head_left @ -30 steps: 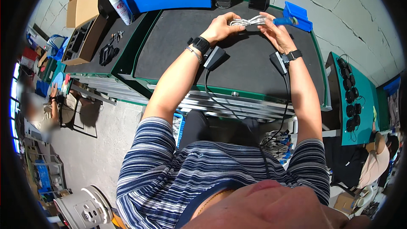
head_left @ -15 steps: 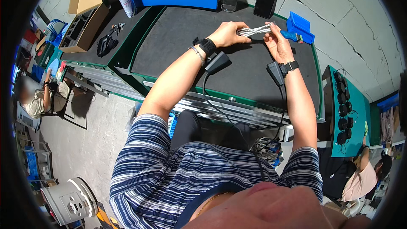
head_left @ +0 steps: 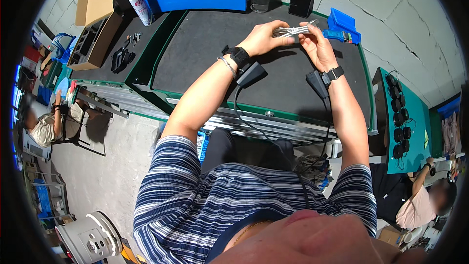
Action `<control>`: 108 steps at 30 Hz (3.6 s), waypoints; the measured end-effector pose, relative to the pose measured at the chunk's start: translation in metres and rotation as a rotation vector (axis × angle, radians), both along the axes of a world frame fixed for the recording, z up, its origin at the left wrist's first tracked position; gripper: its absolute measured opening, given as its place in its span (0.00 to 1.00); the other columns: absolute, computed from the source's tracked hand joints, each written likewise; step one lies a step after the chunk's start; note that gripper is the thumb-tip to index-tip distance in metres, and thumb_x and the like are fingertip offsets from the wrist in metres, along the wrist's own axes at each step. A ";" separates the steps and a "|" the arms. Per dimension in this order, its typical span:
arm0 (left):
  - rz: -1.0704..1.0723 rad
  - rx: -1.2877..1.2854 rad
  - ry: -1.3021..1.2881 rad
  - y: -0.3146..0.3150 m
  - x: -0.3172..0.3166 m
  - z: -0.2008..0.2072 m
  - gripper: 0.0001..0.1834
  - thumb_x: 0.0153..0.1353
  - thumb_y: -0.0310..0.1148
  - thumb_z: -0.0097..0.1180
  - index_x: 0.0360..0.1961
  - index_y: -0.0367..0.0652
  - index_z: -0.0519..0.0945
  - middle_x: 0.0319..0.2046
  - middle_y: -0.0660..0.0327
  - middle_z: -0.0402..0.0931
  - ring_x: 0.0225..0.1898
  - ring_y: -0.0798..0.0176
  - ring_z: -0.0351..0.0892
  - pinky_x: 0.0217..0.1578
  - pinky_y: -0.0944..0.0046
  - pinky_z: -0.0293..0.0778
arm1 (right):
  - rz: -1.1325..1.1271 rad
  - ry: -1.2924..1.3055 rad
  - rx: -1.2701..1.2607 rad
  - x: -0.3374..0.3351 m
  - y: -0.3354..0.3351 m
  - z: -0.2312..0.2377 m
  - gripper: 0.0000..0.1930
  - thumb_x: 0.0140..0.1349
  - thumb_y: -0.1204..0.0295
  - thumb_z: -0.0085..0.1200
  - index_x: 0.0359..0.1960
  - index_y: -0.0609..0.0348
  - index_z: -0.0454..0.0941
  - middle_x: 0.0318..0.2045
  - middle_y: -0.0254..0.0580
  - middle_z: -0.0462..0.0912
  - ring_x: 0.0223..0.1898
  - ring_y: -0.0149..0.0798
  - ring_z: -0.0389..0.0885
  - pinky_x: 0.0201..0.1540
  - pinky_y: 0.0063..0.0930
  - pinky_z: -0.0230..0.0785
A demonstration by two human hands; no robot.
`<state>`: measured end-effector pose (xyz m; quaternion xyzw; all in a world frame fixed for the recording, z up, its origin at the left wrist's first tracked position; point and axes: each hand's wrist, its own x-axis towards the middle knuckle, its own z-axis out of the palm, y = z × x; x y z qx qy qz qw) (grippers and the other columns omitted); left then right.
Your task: Winding and assembling white cables with blue connectors on a workbench.
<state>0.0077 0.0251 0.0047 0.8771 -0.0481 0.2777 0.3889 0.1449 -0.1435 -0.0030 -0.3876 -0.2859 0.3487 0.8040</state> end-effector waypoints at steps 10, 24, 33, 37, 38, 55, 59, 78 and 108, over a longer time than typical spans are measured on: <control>-0.103 -0.358 0.244 0.005 0.000 -0.001 0.22 0.70 0.48 0.44 0.34 0.39 0.76 0.23 0.69 0.72 0.23 0.76 0.66 0.24 0.74 0.63 | 0.182 0.041 -0.073 -0.008 0.000 0.001 0.18 0.67 0.60 0.52 0.48 0.62 0.76 0.36 0.37 0.80 0.37 0.29 0.78 0.42 0.21 0.72; -0.241 -0.666 0.273 -0.009 -0.008 0.008 0.21 0.71 0.49 0.41 0.35 0.42 0.76 0.26 0.68 0.74 0.23 0.77 0.67 0.24 0.76 0.60 | 0.118 -0.123 -0.136 -0.018 0.003 0.001 0.13 0.66 0.65 0.54 0.47 0.60 0.76 0.37 0.32 0.79 0.36 0.24 0.75 0.42 0.18 0.69; -0.286 -0.647 0.391 -0.007 -0.006 0.002 0.22 0.69 0.49 0.44 0.45 0.41 0.77 0.33 0.64 0.79 0.34 0.73 0.76 0.35 0.72 0.71 | -0.089 -0.324 -0.195 -0.019 0.006 0.000 0.12 0.64 0.59 0.56 0.35 0.55 0.76 0.26 0.26 0.76 0.26 0.19 0.70 0.30 0.13 0.62; -0.137 -0.319 0.171 -0.009 -0.002 0.002 0.18 0.63 0.41 0.57 0.46 0.37 0.76 0.35 0.63 0.80 0.39 0.70 0.76 0.41 0.66 0.72 | -0.202 -0.554 -0.326 -0.020 0.005 0.005 0.14 0.62 0.58 0.59 0.37 0.55 0.75 0.23 0.25 0.75 0.23 0.18 0.69 0.26 0.13 0.60; -0.106 -0.198 0.151 -0.009 -0.003 0.002 0.18 0.63 0.41 0.58 0.44 0.37 0.76 0.34 0.62 0.80 0.38 0.71 0.76 0.40 0.66 0.72 | -0.164 -0.569 -0.327 -0.023 0.005 0.005 0.14 0.64 0.58 0.56 0.39 0.55 0.75 0.23 0.25 0.75 0.23 0.19 0.69 0.27 0.12 0.61; -0.327 -0.269 0.278 -0.009 -0.006 0.005 0.14 0.67 0.39 0.51 0.30 0.39 0.76 0.22 0.66 0.73 0.25 0.71 0.70 0.30 0.69 0.67 | -0.186 -0.766 -0.305 -0.024 0.003 0.007 0.15 0.65 0.57 0.54 0.32 0.57 0.77 0.20 0.25 0.73 0.21 0.18 0.67 0.24 0.15 0.60; -0.495 -0.887 0.513 -0.008 -0.003 -0.001 0.12 0.67 0.37 0.50 0.27 0.45 0.74 0.21 0.72 0.65 0.22 0.77 0.59 0.24 0.75 0.55 | -0.249 -0.843 -0.345 -0.031 0.001 0.013 0.15 0.64 0.57 0.56 0.33 0.57 0.77 0.19 0.25 0.74 0.20 0.18 0.68 0.24 0.15 0.60; -0.224 0.012 0.064 -0.016 -0.014 0.017 0.13 0.66 0.39 0.52 0.38 0.38 0.78 0.27 0.59 0.77 0.30 0.63 0.75 0.35 0.64 0.71 | 0.070 -0.453 -0.418 -0.023 0.000 0.009 0.18 0.68 0.55 0.48 0.26 0.53 0.76 0.18 0.21 0.70 0.17 0.17 0.62 0.19 0.14 0.52; -0.162 -0.259 0.161 -0.012 -0.008 0.003 0.18 0.69 0.43 0.48 0.35 0.38 0.80 0.25 0.67 0.75 0.28 0.72 0.71 0.34 0.71 0.69 | 0.017 -0.548 -0.432 -0.023 0.002 0.009 0.18 0.69 0.56 0.46 0.34 0.57 0.78 0.22 0.25 0.75 0.22 0.18 0.65 0.25 0.15 0.57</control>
